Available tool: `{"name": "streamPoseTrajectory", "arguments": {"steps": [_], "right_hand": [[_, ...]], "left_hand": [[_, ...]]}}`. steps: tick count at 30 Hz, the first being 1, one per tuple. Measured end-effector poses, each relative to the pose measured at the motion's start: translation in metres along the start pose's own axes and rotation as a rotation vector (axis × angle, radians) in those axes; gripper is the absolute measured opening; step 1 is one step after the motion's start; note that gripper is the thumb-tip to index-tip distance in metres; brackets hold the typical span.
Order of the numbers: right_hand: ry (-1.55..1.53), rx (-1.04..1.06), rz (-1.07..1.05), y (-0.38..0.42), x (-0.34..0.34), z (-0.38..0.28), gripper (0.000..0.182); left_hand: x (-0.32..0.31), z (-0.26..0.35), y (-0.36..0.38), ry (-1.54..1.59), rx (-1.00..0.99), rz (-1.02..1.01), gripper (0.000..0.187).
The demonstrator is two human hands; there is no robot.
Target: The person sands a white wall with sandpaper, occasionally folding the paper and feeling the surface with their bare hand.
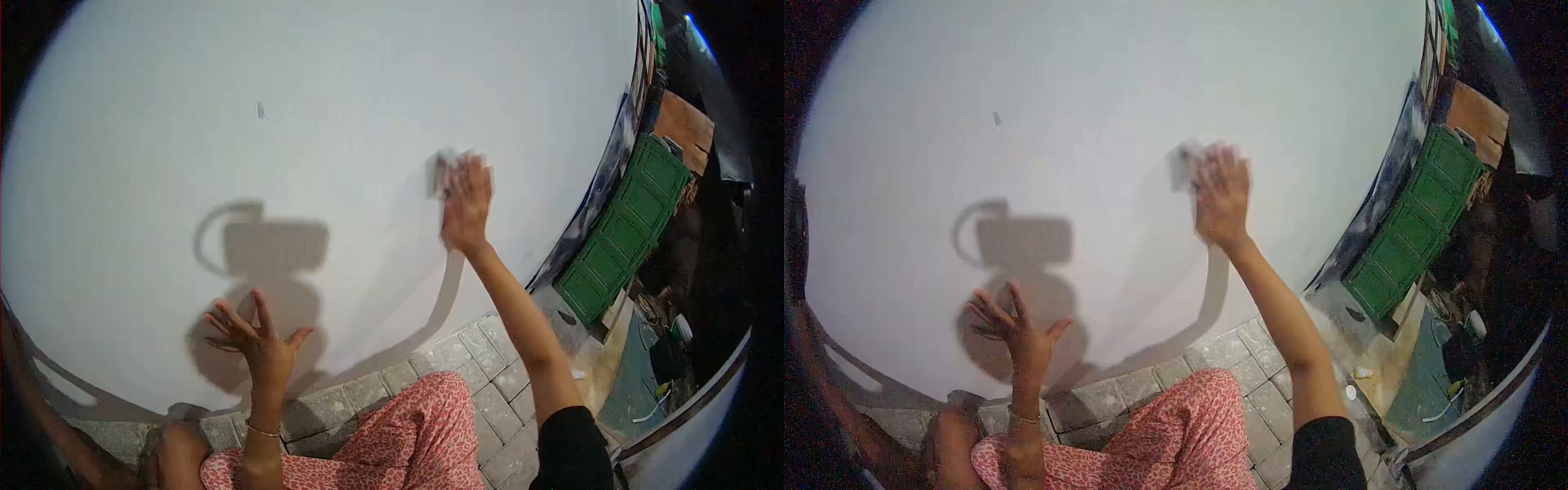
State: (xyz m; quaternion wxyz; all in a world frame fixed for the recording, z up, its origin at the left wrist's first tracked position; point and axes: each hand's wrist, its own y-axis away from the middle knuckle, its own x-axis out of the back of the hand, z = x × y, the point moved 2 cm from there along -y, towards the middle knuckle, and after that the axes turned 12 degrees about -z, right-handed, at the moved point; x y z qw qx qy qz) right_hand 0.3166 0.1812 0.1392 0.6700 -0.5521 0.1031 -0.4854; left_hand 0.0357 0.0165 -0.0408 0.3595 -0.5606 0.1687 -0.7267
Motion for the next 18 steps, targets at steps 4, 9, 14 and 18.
{"name": "streamPoseTrajectory", "arguments": {"steps": [4, 9, 14, 18], "right_hand": [[-0.167, -0.383, 0.208, -0.003, -0.007, -0.016, 0.044], [-0.032, 0.085, -0.041, 0.010, -0.017, -0.040, 0.043], [-0.161, -0.316, 0.191, -0.013, -0.015, -0.072, 0.032], [-0.037, 0.417, -0.109, -0.009, -0.026, -0.082, 0.030]], "left_hand": [[-0.001, -0.001, 0.001, 0.049, -0.012, 0.032, 0.124], [-0.001, -0.001, 0.000, 0.046, -0.009, 0.025, 0.126], [-0.001, -0.002, 0.001, 0.018, -0.031, 0.048, 0.127], [0.000, -0.001, 0.002, 0.016, -0.015, 0.036, 0.128]]}}
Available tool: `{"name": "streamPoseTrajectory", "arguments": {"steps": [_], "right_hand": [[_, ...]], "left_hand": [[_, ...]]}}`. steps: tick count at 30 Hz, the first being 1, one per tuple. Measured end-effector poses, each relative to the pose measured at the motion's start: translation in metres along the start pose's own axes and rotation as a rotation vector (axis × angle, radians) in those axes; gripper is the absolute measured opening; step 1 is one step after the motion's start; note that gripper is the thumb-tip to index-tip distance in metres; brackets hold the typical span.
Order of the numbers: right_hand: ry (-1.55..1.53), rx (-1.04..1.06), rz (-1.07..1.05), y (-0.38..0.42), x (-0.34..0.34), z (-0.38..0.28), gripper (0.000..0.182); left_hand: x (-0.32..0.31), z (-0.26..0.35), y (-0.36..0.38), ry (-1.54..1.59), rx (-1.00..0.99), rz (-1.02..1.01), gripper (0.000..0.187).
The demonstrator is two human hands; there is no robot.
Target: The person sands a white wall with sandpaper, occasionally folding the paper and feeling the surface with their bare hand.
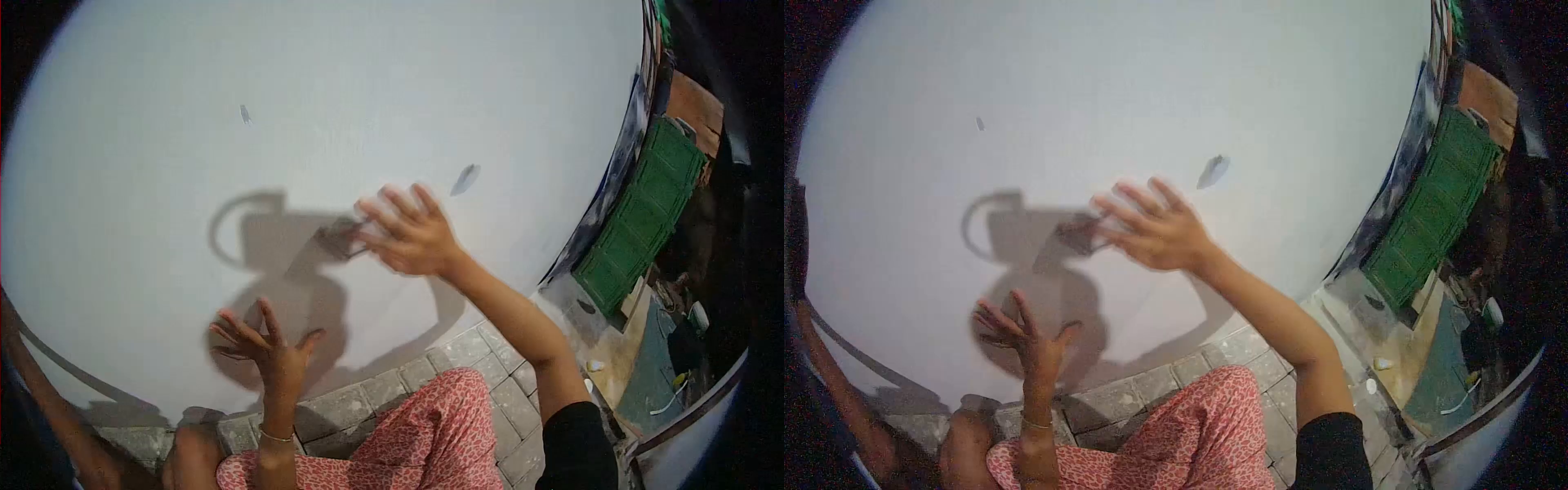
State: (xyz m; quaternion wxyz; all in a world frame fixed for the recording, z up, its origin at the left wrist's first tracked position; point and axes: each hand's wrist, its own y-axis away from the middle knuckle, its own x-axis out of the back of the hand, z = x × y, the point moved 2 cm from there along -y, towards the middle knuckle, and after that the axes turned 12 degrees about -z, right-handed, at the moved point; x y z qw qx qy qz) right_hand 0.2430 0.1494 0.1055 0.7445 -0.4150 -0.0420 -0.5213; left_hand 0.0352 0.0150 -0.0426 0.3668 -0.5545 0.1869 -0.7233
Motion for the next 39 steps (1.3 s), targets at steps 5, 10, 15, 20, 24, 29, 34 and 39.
{"name": "streamPoseTrajectory", "arguments": {"steps": [5, 10, 15, 20, 24, 29, 34, 39], "right_hand": [[-0.136, -0.907, 0.502, -0.011, 0.039, 0.074, 0.047], [0.077, -0.177, 0.058, -0.025, 0.021, 0.025, 0.047], [-0.001, -0.580, 0.319, -0.064, 0.036, 0.033, 0.044], [-0.025, -0.121, 0.052, -0.082, -0.005, -0.041, 0.051], [-0.001, -0.272, 0.181, -0.080, 0.008, -0.048, 0.052], [-0.066, -0.326, 0.227, -0.073, 0.004, -0.047, 0.036], [-0.142, -0.335, 0.204, -0.046, 0.004, -0.048, 0.038], [-0.076, -0.490, 0.064, 0.030, -0.030, -0.061, 0.054]], "left_hand": [[0.001, 0.003, 0.000, -0.015, -0.003, 0.020, 0.129], [-0.003, 0.000, 0.000, 0.015, 0.015, 0.002, 0.128], [-0.004, 0.003, 0.001, -0.031, 0.017, -0.003, 0.128], [-0.002, -0.001, -0.002, -0.079, -0.051, 0.034, 0.115], [0.022, 0.012, -0.017, 0.129, -0.079, 0.107, 0.094], [0.056, 0.052, -0.087, -0.024, -0.597, 0.075, 0.085], [0.088, 0.060, -0.133, -0.358, -0.637, 0.268, 0.077], [0.134, 0.079, -0.183, -0.345, -0.356, 0.480, 0.073]]}}
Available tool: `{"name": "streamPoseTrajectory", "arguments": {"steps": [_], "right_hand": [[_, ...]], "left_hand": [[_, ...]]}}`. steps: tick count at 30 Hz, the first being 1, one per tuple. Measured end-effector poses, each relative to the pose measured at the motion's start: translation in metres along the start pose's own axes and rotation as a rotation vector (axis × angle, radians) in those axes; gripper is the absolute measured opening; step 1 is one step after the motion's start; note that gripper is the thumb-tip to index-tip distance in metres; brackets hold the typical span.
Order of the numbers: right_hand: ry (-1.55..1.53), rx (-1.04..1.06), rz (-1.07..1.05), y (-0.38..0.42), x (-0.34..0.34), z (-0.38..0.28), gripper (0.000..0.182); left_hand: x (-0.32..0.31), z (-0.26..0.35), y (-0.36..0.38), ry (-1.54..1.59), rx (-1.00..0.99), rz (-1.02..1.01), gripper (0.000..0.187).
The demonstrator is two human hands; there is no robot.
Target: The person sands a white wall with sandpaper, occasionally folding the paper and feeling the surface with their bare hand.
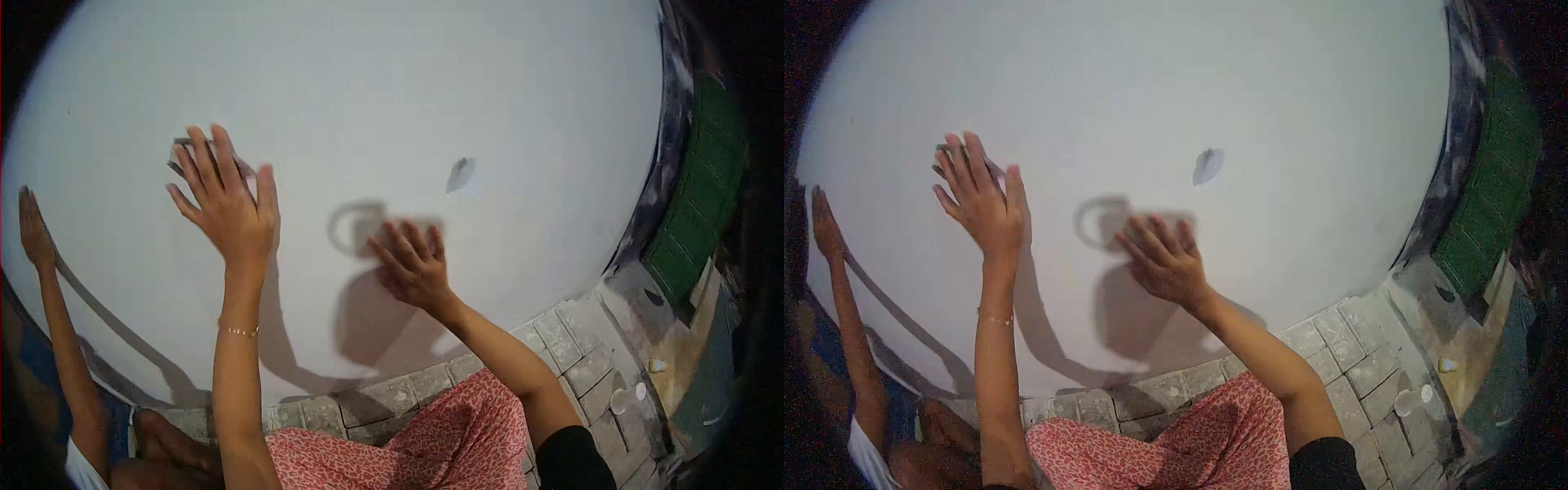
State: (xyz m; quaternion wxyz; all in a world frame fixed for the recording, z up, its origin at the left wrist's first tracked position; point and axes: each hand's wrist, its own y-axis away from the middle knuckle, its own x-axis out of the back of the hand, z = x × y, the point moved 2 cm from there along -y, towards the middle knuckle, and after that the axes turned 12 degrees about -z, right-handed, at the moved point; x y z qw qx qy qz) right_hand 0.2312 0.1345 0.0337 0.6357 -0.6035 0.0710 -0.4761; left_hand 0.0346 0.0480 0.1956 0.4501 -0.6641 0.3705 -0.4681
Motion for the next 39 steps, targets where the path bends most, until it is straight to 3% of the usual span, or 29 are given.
{"name": "streamPoseTrajectory", "arguments": {"steps": [2, 4, 5, 6, 8, 12, 14, 16, 18, 20, 22, 24, 25, 27, 29, 31, 34, 35, 38, 39], "right_hand": [[0.031, -0.053, 0.003, 0.010, -0.005, 0.003, 0.055], [-0.032, -0.099, -0.002, 0.012, -0.007, 0.004, 0.054], [0.001, -0.109, -0.022, 0.013, -0.008, 0.004, 0.055], [-0.003, -0.100, -0.017, 0.013, -0.009, 0.005, 0.055], [0.033, -0.100, -0.012, 0.013, -0.013, 0.005, 0.056], [0.048, -0.105, 0.000, 0.012, -0.011, 0.003, 0.056], [0.035, -0.107, 0.003, 0.012, -0.008, 0.003, 0.055], [0.054, -0.073, 0.026, 0.011, -0.006, 0.006, 0.052], [0.072, -0.041, 0.039, 0.013, -0.006, 0.003, 0.051], [0.022, -0.094, -0.004, 0.014, -0.010, 0.004, 0.053], [0.032, -0.083, 0.004, 0.013, -0.011, 0.006, 0.053], [0.028, -0.084, 0.019, 0.011, -0.010, 0.004, 0.052], [0.031, -0.087, 0.024, 0.011, -0.009, 0.004, 0.052], [0.055, -0.084, 0.032, 0.013, -0.009, 0.004, 0.050], [0.040, -0.082, 0.025, 0.013, -0.009, 0.004, 0.050], [0.028, -0.072, 0.015, 0.015, -0.009, 0.003, 0.050], [0.026, -0.076, 0.012, 0.012, -0.010, 0.006, 0.050], [0.031, -0.057, 0.023, 0.011, -0.011, 0.007, 0.051], [0.030, -0.043, 0.030, 0.013, -0.010, 0.005, 0.052], [0.034, -0.033, 0.030, 0.013, -0.009, 0.006, 0.053]], "left_hand": [[-0.002, 0.017, -0.012, 0.146, 0.109, 0.182, 0.072], [-0.006, 0.047, -0.006, 0.132, -0.148, -0.097, 0.069], [-0.006, 0.062, -0.002, 0.001, -0.373, -0.207, 0.066], [-0.007, 0.068, 0.000, 0.034, -0.497, -0.168, 0.064], [-0.007, 0.053, -0.012, 0.018, -0.487, -0.163, 0.064], [0.007, 0.015, -0.055, 0.035, 0.065, 0.180, 0.067], [0.004, 0.031, -0.049, 0.025, 0.004, 0.170, 0.067], [-0.008, 0.058, -0.024, 0.169, -0.206, -0.077, 0.065], [-0.010, 0.072, -0.001, 0.077, -0.664, -0.225, 0.064], [-0.010, 0.060, -0.004, 0.105, -0.672, -0.238, 0.062], [0.001, 0.031, -0.020, 0.039, -0.376, -0.237, 0.063], [0.005, -0.006, -0.029, 0.016, -0.062, 0.089, 0.066], [0.004, -0.008, -0.026, 0.007, -0.077, 0.084, 0.066], [0.004, -0.012, -0.012, 0.001, 0.230, 0.192, 0.069], [-0.003, 0.015, 0.010, 0.046, 0.006, 0.054, 0.071], [-0.015, 0.032, 0.033, -0.009, -0.381, -0.170, 0.074], [-0.006, 0.005, 0.016, 0.072, -0.318, -0.192, 0.073], [0.006, -0.008, 0.004, -0.032, -0.160, -0.052, 0.066], [0.000, -0.042, -0.002, 0.092, 0.307, 0.244, 0.066], [0.003, -0.035, 0.003, 0.086, 0.310, 0.247, 0.066]]}}
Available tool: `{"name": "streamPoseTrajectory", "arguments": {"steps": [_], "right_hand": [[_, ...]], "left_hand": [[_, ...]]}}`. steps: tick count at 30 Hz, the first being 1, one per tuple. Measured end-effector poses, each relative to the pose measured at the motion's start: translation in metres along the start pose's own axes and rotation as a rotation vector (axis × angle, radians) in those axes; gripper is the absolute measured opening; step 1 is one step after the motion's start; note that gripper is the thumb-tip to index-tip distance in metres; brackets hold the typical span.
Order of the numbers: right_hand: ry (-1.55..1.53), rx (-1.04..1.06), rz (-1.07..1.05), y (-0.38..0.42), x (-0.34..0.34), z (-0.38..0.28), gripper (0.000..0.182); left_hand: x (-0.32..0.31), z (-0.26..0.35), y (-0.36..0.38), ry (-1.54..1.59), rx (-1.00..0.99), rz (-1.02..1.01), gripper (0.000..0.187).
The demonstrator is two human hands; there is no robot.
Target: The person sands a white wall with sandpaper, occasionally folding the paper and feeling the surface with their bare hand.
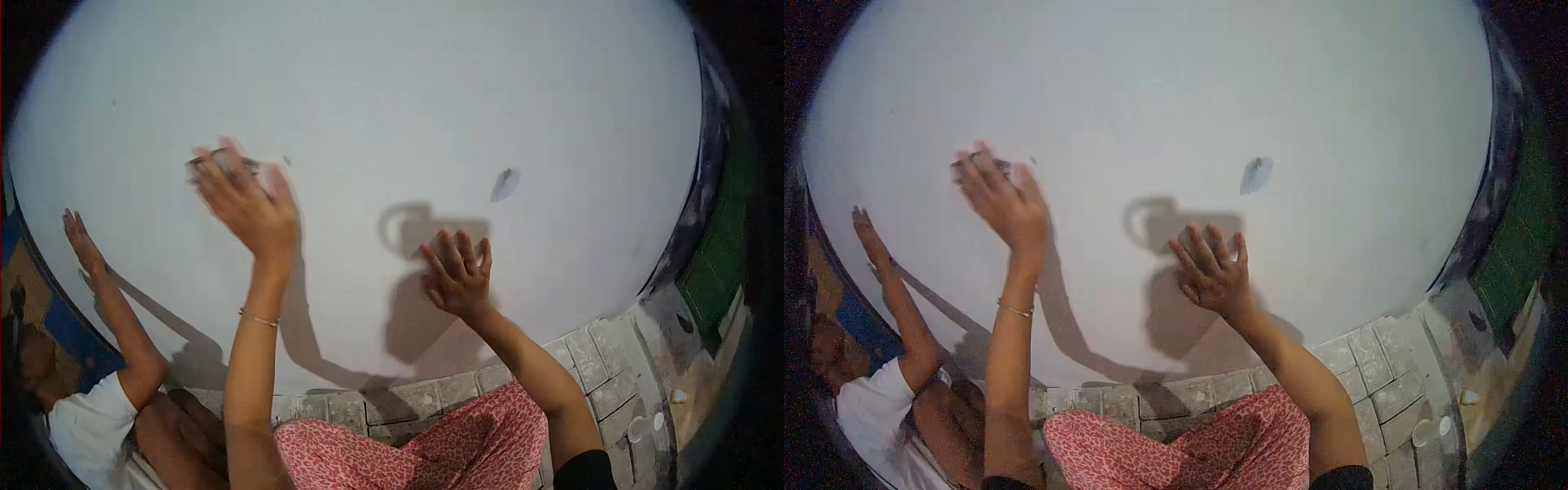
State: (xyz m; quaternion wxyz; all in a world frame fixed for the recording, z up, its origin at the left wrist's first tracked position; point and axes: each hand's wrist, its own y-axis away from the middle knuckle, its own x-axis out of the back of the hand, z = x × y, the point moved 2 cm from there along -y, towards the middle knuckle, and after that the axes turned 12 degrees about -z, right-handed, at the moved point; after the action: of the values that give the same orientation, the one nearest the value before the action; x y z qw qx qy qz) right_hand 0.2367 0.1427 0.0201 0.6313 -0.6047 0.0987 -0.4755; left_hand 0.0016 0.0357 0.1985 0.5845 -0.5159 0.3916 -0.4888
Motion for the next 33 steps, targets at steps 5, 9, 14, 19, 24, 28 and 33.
{"name": "streamPoseTrajectory", "arguments": {"steps": [5, 9, 14, 19, 24, 28, 33], "right_hand": [[0.021, 0.015, 0.009, 0.000, 0.000, -0.001, 0.053], [-0.027, -0.041, -0.011, 0.001, 0.001, -0.002, 0.052], [-0.023, -0.039, -0.012, 0.000, 0.004, -0.003, 0.051], [-0.024, -0.041, -0.006, 0.006, -0.008, -0.003, 0.051], [0.025, -0.037, -0.021, 0.008, -0.005, -0.002, 0.051], [0.033, -0.045, -0.023, 0.012, -0.008, -0.005, 0.050], [0.062, -0.032, -0.011, 0.015, -0.009, -0.002, 0.050]], "left_hand": [[0.007, 0.015, 0.026, -0.103, -0.784, -0.440, 0.063], [0.008, -0.010, -0.006, -0.004, -0.131, -0.090, 0.064], [-0.005, 0.025, 0.043, -0.007, -0.788, -0.476, 0.066], [0.008, -0.024, -0.002, -0.004, -0.087, -0.065, 0.063], [-0.003, -0.004, 0.086, -0.071, -0.681, -0.416, 0.063], [0.004, -0.032, 0.088, -0.020, -0.337, -0.319, 0.065], [-0.003, 0.000, 0.095, 0.024, -0.158, -0.300, 0.066]]}}
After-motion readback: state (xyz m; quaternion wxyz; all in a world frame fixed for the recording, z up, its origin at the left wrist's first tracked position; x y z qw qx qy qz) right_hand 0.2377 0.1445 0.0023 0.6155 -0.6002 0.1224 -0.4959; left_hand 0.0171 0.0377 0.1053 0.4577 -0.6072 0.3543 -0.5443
